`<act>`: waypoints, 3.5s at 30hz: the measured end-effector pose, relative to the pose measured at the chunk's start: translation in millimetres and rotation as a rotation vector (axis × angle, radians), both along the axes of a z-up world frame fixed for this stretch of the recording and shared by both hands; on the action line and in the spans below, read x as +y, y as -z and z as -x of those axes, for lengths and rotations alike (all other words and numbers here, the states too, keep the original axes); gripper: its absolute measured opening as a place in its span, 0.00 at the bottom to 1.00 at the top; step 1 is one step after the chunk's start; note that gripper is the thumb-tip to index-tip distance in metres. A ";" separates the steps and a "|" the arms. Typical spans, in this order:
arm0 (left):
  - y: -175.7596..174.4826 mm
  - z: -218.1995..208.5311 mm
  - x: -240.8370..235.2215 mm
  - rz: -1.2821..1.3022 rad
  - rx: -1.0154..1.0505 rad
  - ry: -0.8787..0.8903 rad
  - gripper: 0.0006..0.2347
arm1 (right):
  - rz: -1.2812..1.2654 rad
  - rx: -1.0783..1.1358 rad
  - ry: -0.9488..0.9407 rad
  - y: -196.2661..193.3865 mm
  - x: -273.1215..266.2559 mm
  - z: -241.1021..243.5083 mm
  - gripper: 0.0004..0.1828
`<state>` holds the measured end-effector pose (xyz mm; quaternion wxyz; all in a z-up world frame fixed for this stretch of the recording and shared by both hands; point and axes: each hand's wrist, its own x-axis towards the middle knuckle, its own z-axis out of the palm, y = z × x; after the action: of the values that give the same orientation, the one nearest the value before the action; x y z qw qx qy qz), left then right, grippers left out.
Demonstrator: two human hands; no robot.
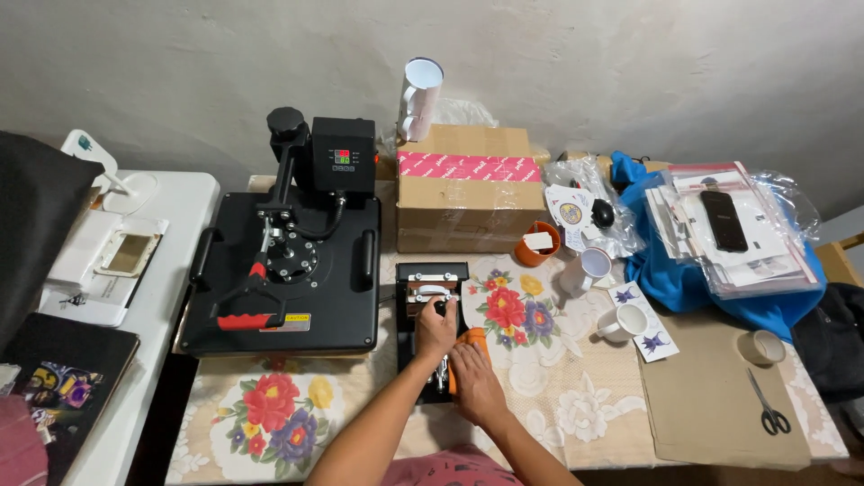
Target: The person is preparing ceramic mugs for sublimation printing by carefully aligning printed designs and securing them with heat-resistant tape from a dispenser.
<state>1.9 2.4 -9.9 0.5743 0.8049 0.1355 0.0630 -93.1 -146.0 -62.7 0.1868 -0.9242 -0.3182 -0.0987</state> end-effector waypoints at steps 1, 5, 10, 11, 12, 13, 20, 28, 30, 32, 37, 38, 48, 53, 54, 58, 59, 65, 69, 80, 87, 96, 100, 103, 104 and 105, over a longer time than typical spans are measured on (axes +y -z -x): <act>-5.4 1.8 0.3 0.001 0.033 0.001 0.25 | 0.029 0.033 -0.003 -4.2 -0.3 -1.3 0.55; 5.2 0.5 -1.5 -0.028 -0.092 -0.058 0.18 | 0.017 0.037 -0.020 -6.5 -1.4 -4.5 0.51; -4.7 5.3 -0.3 -0.055 0.038 -0.076 0.24 | -0.006 0.054 -0.080 -11.4 -5.5 -10.7 0.45; -6.6 4.3 -0.2 -0.062 0.080 -0.085 0.25 | -0.004 0.051 -0.104 -14.1 -6.2 -14.4 0.46; -12.2 4.2 -0.9 -0.065 0.081 -0.086 0.25 | -0.008 0.052 -0.104 -11.0 -7.0 -19.5 0.46; -17.2 4.1 -1.4 -0.071 0.058 -0.100 0.20 | 0.046 0.035 -0.118 -7.3 -7.6 -24.7 0.47; -18.1 8.9 -1.6 -0.161 0.049 -0.143 0.21 | 0.342 0.109 -0.139 -20.1 -0.2 -39.9 0.34; -13.2 8.3 -3.6 -0.200 0.040 -0.196 0.20 | 0.458 0.156 -0.206 -7.4 6.0 -59.6 0.31; -6.2 7.8 -2.8 -0.211 0.039 -0.213 0.20 | 0.493 0.165 -0.229 -4.8 7.9 -63.0 0.34; -0.7 6.0 -2.9 -0.196 0.099 -0.211 0.28 | 0.518 0.172 -0.242 -1.6 8.1 -65.9 0.35; -16.5 11.3 -5.1 -0.197 0.052 -0.184 0.20 | 0.493 0.197 -0.244 -14.5 6.7 -64.2 0.29; -17.6 10.2 -5.1 -0.205 0.073 -0.183 0.22 | 0.449 0.198 -0.240 -15.8 5.6 -64.3 0.25; -17.8 23.5 -3.2 -0.084 0.285 -0.222 0.38 | -0.049 0.187 -0.227 -5.3 -18.7 -51.1 0.42; -67.3 121.4 1.8 -0.034 -0.232 0.061 0.18 | -0.217 0.135 -0.066 14.3 -30.1 -39.7 0.57; -76.5 144.0 7.0 -0.038 -0.228 0.053 0.18 | -0.219 0.140 -0.074 13.2 -31.3 -35.7 0.57; -83.0 214.0 21.2 0.131 -0.238 0.308 0.21 | -0.324 0.522 0.117 -5.0 -42.6 -27.5 0.57; -75.9 229.5 22.8 0.141 -0.171 0.302 0.21 | -0.379 0.660 0.177 -11.9 -47.4 -24.6 0.58; -77.4 240.3 12.4 -0.123 -0.417 0.312 0.18 | -0.719 1.178 0.360 -36.6 -64.2 -25.9 0.52; -69.7 252.3 9.4 -0.199 -0.385 0.320 0.27 | -0.839 1.262 0.453 -32.0 -67.3 -36.1 0.48; 68.8 289.4 -10.6 -0.942 -0.229 0.585 0.02 | -1.199 1.014 0.129 -96.4 -63.1 -101.8 0.31; 73.5 280.7 -15.5 -0.885 0.045 0.679 0.07 | -0.584 0.585 -0.041 -55.3 10.9 -189.8 0.19; 92.9 295.0 -38.4 -0.923 -0.279 0.409 0.07 | 0.356 0.332 -0.047 -71.9 34.6 -214.6 0.18; 70.8 293.8 -36.8 -0.821 -0.101 0.450 0.05 | 0.322 0.506 0.047 -79.8 -8.6 -211.5 0.12; 67.0 297.4 -38.6 -0.797 -0.089 0.459 0.05 | 0.267 0.563 0.119 -71.0 -59.7 -192.9 0.10; 66.9 295.2 -37.2 -0.768 -0.135 0.446 0.06 | 0.281 0.622 0.167 -69.9 -75.5 -187.6 0.09; 65.7 288.0 -35.4 -0.769 -0.147 0.459 0.06 | 0.275 0.618 0.184 -72.8 -89.1 -180.9 0.09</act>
<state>-286.0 -32.9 -75.6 0.2410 0.9623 -0.1210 0.0366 87.8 -235.2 10.2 0.1382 -0.9517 -0.1722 0.2133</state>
